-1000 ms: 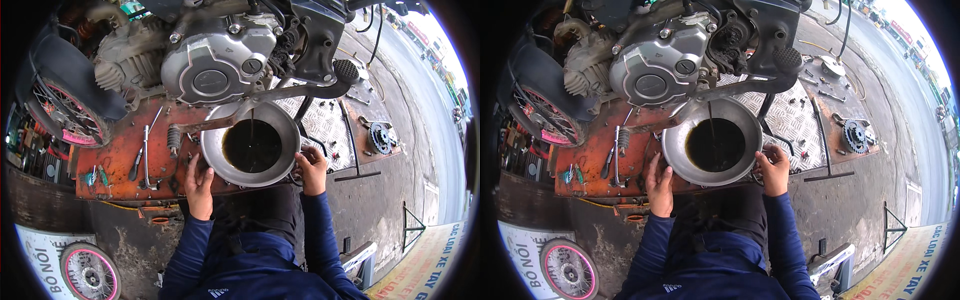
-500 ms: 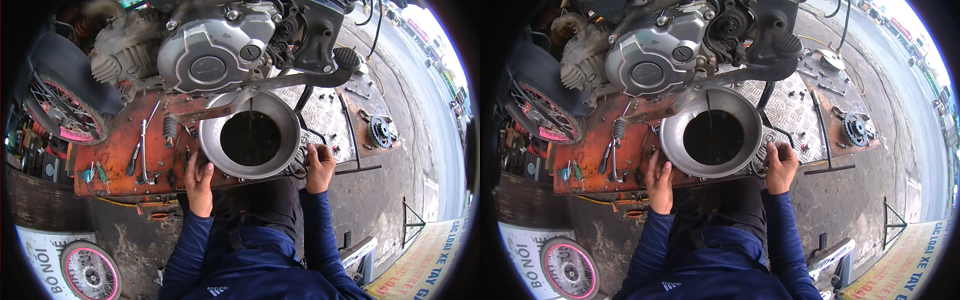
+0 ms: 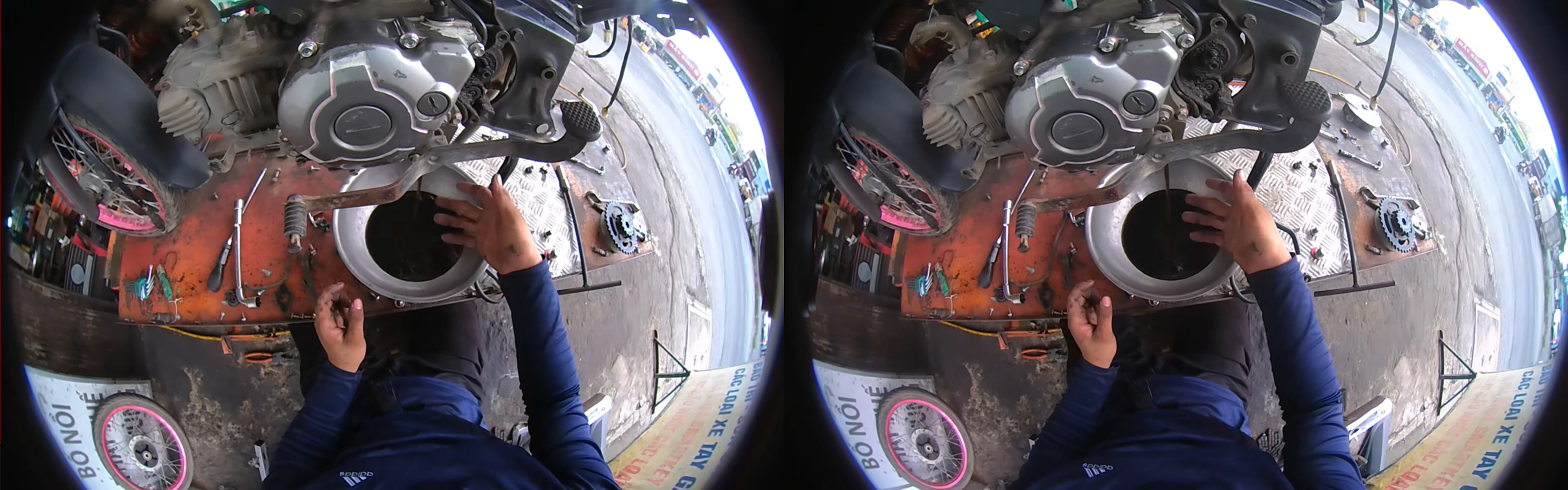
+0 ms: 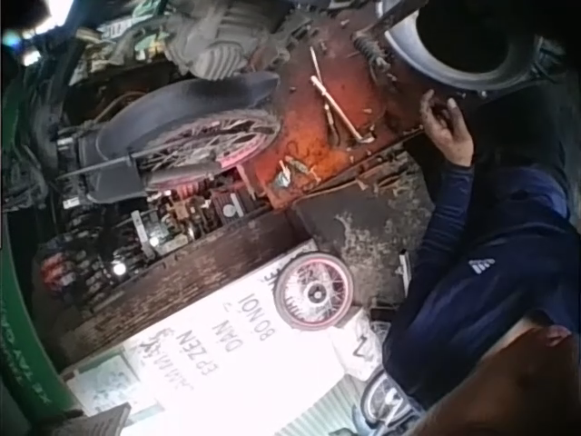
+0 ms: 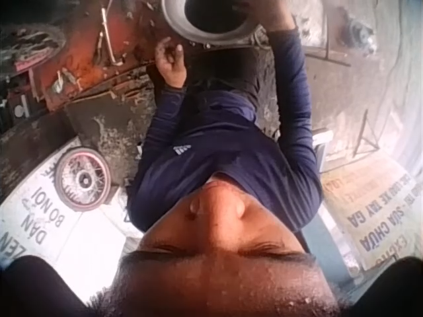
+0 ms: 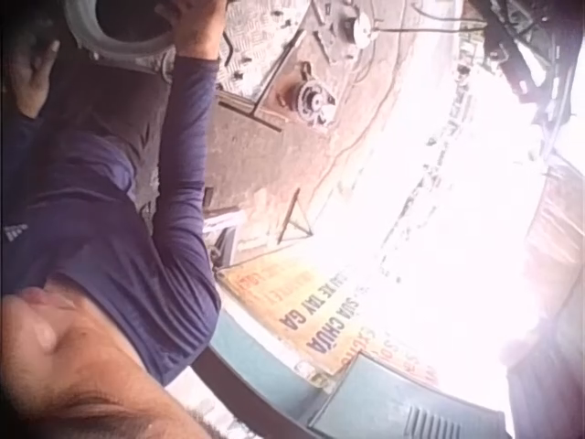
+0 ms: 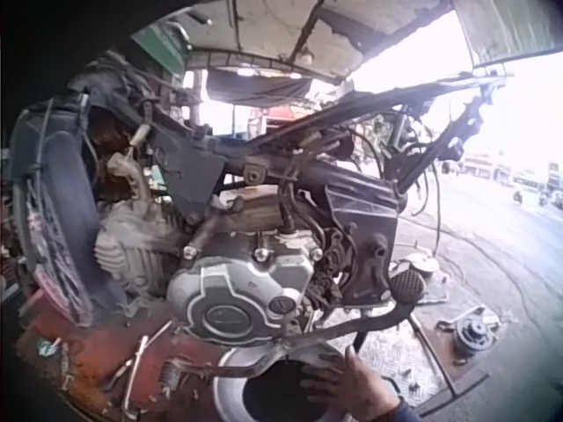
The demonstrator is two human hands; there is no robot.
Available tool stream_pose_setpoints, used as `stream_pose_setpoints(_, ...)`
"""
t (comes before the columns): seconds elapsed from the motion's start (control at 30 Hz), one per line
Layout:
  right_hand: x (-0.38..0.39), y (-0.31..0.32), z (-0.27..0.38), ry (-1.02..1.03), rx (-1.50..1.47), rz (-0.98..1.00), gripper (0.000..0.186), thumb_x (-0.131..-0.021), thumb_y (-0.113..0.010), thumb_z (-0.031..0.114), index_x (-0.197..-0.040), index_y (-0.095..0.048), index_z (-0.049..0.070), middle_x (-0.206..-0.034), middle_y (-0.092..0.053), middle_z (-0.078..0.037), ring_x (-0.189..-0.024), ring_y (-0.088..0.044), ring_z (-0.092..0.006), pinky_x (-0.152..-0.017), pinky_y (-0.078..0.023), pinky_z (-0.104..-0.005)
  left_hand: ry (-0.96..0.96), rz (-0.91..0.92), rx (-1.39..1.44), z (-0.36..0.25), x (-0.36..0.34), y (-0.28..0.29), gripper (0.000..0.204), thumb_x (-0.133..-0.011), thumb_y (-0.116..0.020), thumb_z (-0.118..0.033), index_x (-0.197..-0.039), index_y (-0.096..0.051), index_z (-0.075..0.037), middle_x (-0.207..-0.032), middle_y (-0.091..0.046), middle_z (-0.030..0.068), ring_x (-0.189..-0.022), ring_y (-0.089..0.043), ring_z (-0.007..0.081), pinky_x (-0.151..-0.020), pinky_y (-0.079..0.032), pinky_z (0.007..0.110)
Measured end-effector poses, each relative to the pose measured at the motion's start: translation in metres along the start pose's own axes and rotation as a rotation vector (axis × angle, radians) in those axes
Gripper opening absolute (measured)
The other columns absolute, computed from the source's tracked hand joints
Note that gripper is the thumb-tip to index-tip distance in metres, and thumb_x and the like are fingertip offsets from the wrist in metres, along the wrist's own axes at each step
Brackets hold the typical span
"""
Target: The recorder is performing maintenance on a motorcycle, specifically draining oil and inspecting components like the carburetor.
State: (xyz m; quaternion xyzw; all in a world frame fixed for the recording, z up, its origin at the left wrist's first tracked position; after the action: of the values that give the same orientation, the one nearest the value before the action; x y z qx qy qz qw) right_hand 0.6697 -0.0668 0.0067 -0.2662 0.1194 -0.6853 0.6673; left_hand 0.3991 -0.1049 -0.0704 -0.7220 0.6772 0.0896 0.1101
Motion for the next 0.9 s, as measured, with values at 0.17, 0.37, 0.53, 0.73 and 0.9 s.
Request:
stream_pose_setpoints(0.17,-0.018,-0.005,-0.004,-0.067,0.018,0.064,0.074,-0.089,-0.036,0.066,-0.129,-0.036,0.003,-0.130,-0.047,-0.027,-0.080,-0.059,-0.0254,-0.074,-0.049,-0.0409,-0.061,0.023,-0.011,-0.001,0.001,-0.002,0.036,-0.086,-0.064,-0.010,-0.117,-0.050,0.000,-0.088,-0.049,0.0017,-0.074,-0.042,0.0072,-0.066,-0.036,0.021)
stream_pose_setpoints(0.37,-0.018,-0.003,-0.002,-0.119,-0.165,0.015,0.066,-0.090,-0.035,0.066,-0.117,-0.038,0.006,-0.127,-0.048,-0.028,-0.056,-0.046,-0.0173,-0.055,-0.044,-0.0331,-0.076,0.018,-0.015,-0.002,0.001,0.000,0.036,-0.086,-0.064,-0.009,-0.117,-0.050,0.001,-0.088,-0.052,0.0030,-0.075,-0.043,0.0084,-0.067,-0.037,0.022)
stream_pose_setpoints(0.53,-0.006,0.009,0.013,-0.042,-0.056,-0.027,0.061,-0.089,-0.033,0.067,-0.110,-0.047,0.012,-0.119,-0.058,-0.022,-0.045,-0.037,-0.0101,-0.044,-0.033,-0.0251,-0.080,0.032,-0.065,-0.002,0.003,-0.001,0.036,-0.086,-0.064,-0.009,-0.117,-0.050,0.002,-0.087,-0.051,0.0033,-0.074,-0.043,0.0086,-0.066,-0.037,0.022)
stream_pose_setpoints(0.73,-0.005,0.011,0.019,-0.068,-0.055,-0.001,0.059,-0.089,-0.033,0.067,-0.111,-0.048,0.014,-0.119,-0.059,-0.021,-0.042,-0.035,-0.0086,-0.041,-0.031,-0.0235,-0.078,0.028,-0.066,-0.002,0.003,-0.001,0.035,-0.085,-0.063,-0.008,-0.116,-0.050,0.002,-0.084,-0.050,0.0027,-0.072,-0.041,0.0090,-0.065,-0.037,0.022)
stream_pose_setpoints(0.9,-0.011,0.006,0.022,-0.062,-0.013,0.015,0.069,-0.092,-0.030,0.065,-0.125,-0.034,0.004,-0.123,-0.054,-0.028,-0.048,-0.034,-0.0124,-0.047,-0.032,-0.0272,-0.062,0.024,-0.074,-0.003,0.003,-0.001,0.035,-0.085,-0.064,-0.008,-0.116,-0.050,0.002,-0.084,-0.049,0.0028,-0.072,-0.041,0.0092,-0.066,-0.037,0.023)
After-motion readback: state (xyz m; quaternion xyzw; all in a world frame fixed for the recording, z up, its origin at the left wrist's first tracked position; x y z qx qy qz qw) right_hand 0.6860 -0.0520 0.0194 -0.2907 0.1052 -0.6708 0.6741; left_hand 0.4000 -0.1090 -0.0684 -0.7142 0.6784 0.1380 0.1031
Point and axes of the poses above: each hand's wrist, its own x-axis away from the middle knuckle, its own y-axis out of the back of the hand, z = x × y, the point moved 6 cm from there along -x, towards the middle knuckle
